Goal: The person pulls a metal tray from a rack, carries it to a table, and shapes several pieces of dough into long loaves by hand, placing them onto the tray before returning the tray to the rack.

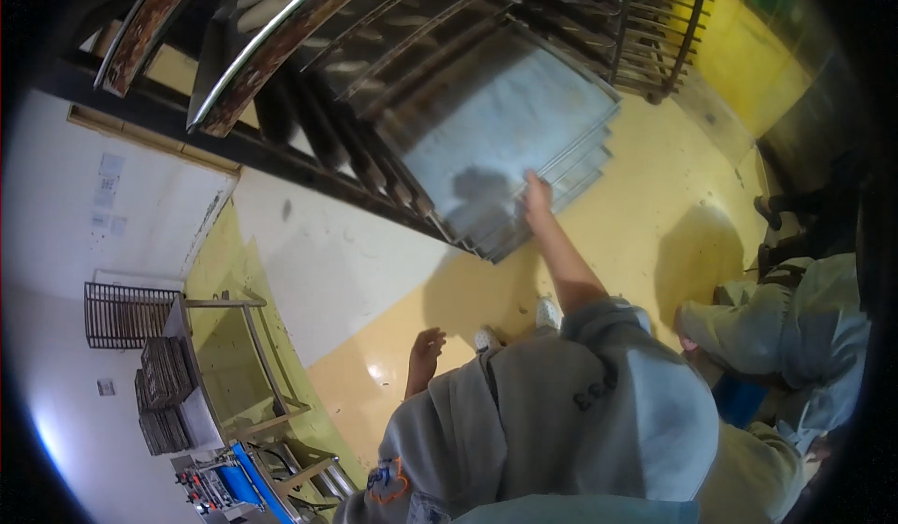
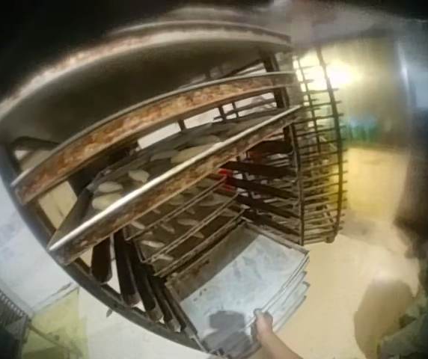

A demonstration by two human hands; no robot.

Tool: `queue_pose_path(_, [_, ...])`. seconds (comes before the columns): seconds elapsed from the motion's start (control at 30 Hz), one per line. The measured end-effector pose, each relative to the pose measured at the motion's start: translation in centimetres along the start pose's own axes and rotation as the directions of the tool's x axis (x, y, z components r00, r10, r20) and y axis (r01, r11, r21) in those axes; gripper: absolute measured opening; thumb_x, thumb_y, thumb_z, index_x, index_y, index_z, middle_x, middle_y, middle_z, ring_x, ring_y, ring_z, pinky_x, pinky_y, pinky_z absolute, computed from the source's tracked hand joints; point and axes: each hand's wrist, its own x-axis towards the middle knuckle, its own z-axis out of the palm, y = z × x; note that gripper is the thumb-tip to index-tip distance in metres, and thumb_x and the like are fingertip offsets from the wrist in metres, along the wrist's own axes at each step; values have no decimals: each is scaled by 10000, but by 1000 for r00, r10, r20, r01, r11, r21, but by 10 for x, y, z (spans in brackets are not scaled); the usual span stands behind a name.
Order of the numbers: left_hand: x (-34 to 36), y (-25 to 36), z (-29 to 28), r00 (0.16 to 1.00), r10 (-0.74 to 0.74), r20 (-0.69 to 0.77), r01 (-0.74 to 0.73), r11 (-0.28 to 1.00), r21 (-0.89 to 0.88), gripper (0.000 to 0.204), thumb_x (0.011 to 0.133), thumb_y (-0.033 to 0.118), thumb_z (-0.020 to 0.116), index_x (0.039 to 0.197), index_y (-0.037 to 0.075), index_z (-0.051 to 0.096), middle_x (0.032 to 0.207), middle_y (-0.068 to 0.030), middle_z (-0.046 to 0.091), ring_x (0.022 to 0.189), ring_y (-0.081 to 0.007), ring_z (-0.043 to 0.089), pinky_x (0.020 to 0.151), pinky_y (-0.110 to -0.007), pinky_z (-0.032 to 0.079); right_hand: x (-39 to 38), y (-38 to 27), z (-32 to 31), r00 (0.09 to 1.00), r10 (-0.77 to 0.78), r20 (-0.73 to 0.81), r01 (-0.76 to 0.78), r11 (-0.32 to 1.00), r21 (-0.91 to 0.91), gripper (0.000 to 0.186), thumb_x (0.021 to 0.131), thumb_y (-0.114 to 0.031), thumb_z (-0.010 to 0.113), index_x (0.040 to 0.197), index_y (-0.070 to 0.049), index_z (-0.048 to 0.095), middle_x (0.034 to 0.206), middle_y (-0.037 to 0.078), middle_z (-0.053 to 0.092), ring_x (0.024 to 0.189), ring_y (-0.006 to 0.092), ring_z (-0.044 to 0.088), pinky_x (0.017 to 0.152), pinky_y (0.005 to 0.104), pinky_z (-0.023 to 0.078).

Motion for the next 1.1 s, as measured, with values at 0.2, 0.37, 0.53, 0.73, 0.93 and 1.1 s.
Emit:
queue_pose_path(0.2, [66, 52, 24, 975, 133, 177, -133, 991, -14, 291, 992, 156, 592, 1266, 59, 574, 1140, -67, 675, 1023, -163, 630, 848, -315, 506, -79, -17, -59, 994, -54, -90, 63, 993, 104, 223, 852, -258, 642, 969, -77, 582, 857, 20, 556, 761, 144, 570, 621, 310, 501])
queue_pose_path(0.37, [107, 75, 59, 940, -69, 334, 219, 872, -437, 449, 1004, 352, 558, 1352, 73, 506, 1252, -95, 592, 1157, -233, 567, 961, -398, 474, -152, 3, -151, 993, -86, -87, 112, 924, 365, 145, 870, -226, 595, 941, -105, 558, 883, 17, 552, 846, 151, 584, 696, 331, 531])
queue_pose_path(0.53, [135, 87, 84, 859, -175, 482, 470, 643, -604, 517, 977, 389, 581, 1386, 90, 480, 1301, -111, 566, 1229, -287, 529, 1048, -456, 425, -235, 2, -206, 897, -195, -396, 269, 952, 142, 171, 907, -267, 572, 917, -99, 546, 912, 35, 564, 906, 192, 562, 870, 369, 459])
queue_pose_path(0.73, [141, 77, 79, 732, 12, 681, 525, 628, -574, 430, 920, 331, 648, 1266, 103, 534, 1151, -77, 598, 1094, -257, 565, 987, -436, 449, -368, 5, -164, 755, -436, -490, 456, 886, -86, 312, 870, -247, 553, 1081, -18, 545, 1005, 72, 540, 946, 208, 559, 920, 383, 451])
queue_pose_path(0.93, [171, 83, 75, 432, -170, 886, 785, 555, -277, 460, 946, 376, 600, 1304, 99, 519, 1195, -92, 592, 1126, -272, 558, 1004, -460, 441, -438, -1, -78, 614, -573, -543, 398, 819, -413, 543, 765, -144, 568, 1274, -2, 443, 1051, 60, 521, 943, 192, 550, 831, 367, 488])
queue_pose_path(1.1, [162, 125, 110, 266, 17, 964, 846, 476, -242, 629, 967, 550, 494, 1429, 126, 450, 1403, -129, 502, 1272, -323, 488, 1085, -511, 379, -495, 24, -18, 291, -718, -632, 528, 672, -520, 643, 695, -87, 638, 1295, 2, 424, 1114, 80, 533, 977, 196, 553, 755, 324, 488])
